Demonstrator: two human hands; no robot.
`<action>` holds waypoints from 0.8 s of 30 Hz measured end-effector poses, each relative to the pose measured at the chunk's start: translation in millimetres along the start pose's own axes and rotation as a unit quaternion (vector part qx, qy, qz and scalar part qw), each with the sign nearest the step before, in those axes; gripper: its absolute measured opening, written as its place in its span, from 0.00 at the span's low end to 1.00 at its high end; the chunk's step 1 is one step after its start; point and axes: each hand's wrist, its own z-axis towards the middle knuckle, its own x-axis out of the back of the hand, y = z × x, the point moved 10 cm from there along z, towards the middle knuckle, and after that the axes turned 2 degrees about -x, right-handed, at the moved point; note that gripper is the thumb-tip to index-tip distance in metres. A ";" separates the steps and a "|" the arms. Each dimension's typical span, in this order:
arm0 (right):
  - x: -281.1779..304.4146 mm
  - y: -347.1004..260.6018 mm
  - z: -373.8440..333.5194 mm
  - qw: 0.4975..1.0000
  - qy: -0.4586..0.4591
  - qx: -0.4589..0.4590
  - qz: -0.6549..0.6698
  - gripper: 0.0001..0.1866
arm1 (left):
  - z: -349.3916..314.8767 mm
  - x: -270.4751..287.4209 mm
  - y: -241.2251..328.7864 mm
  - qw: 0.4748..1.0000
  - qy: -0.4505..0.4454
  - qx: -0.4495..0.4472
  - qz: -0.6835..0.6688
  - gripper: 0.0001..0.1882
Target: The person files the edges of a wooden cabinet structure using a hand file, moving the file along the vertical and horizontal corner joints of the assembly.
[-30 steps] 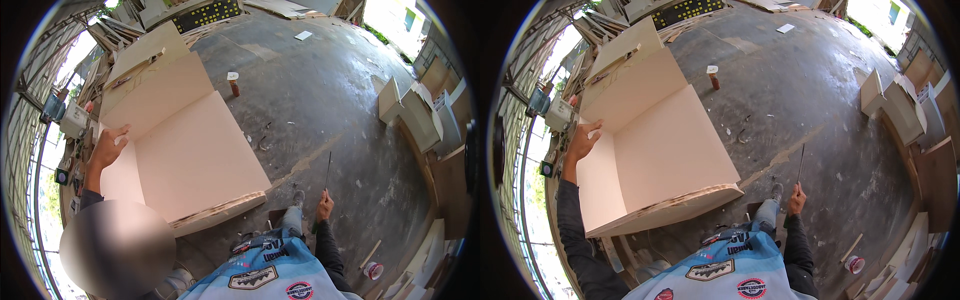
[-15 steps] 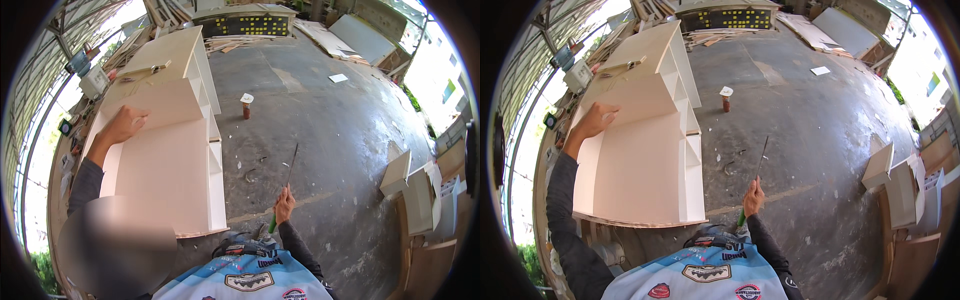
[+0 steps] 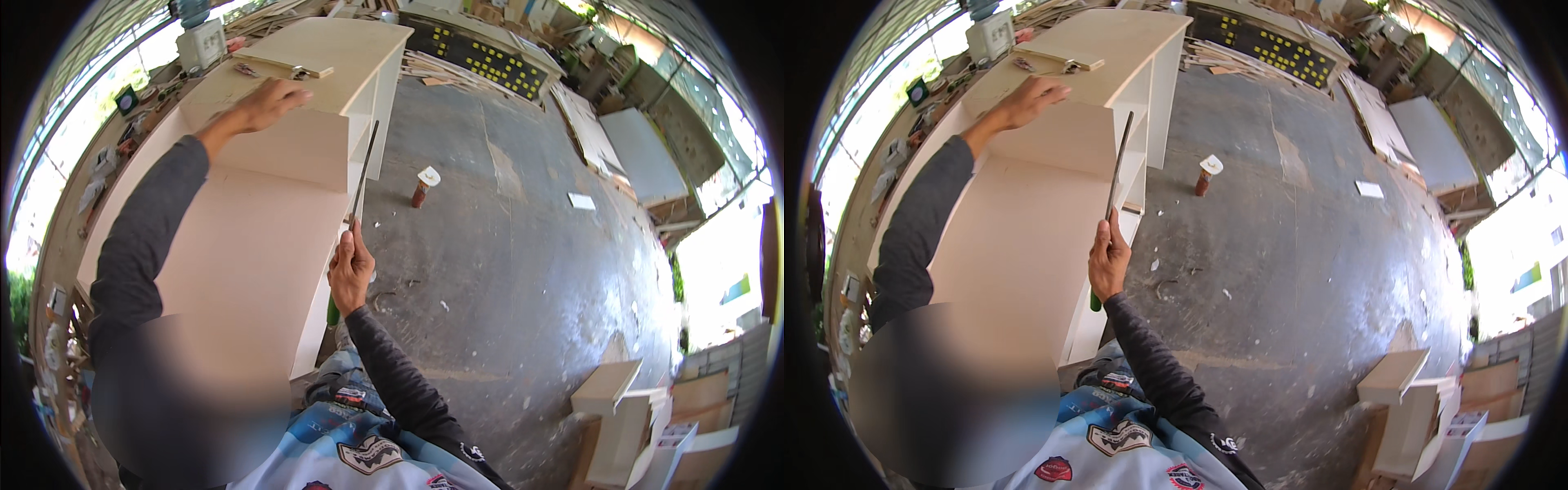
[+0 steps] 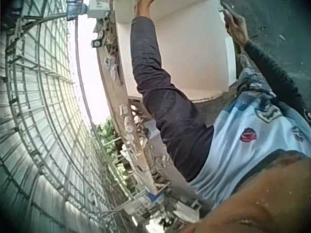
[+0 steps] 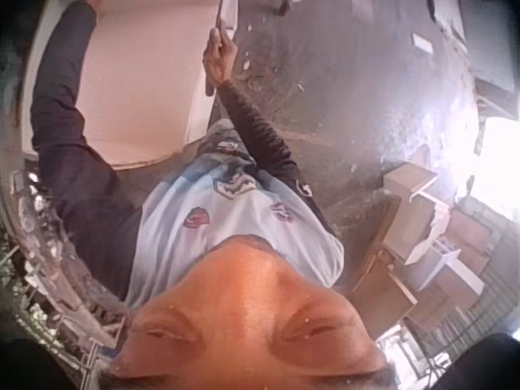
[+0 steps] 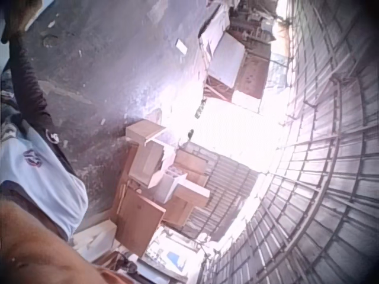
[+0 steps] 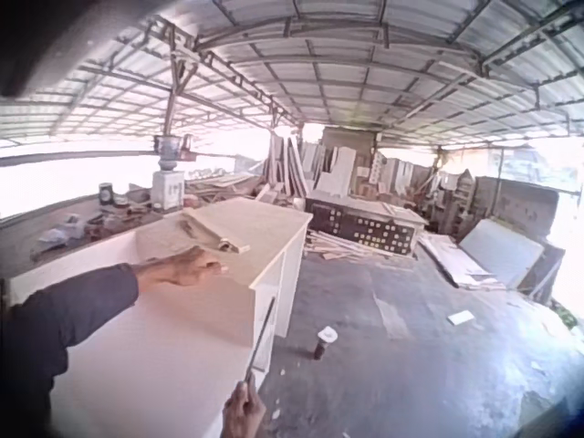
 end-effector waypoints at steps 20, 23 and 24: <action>-77.3 -14.7 135.3 0.997 0.013 -0.039 -0.066 0.30 | 96.7 -113.6 -27.8 0.853 -0.091 0.025 -0.513 0.24; -79.6 -10.3 134.9 0.997 0.015 -0.033 -0.071 0.30 | 93.7 -121.9 -35.3 0.845 -0.103 0.031 -0.523 0.24; -78.8 -12.3 137.8 0.996 0.014 -0.025 -0.080 0.30 | 95.3 -122.4 -36.4 0.837 -0.106 0.026 -0.536 0.24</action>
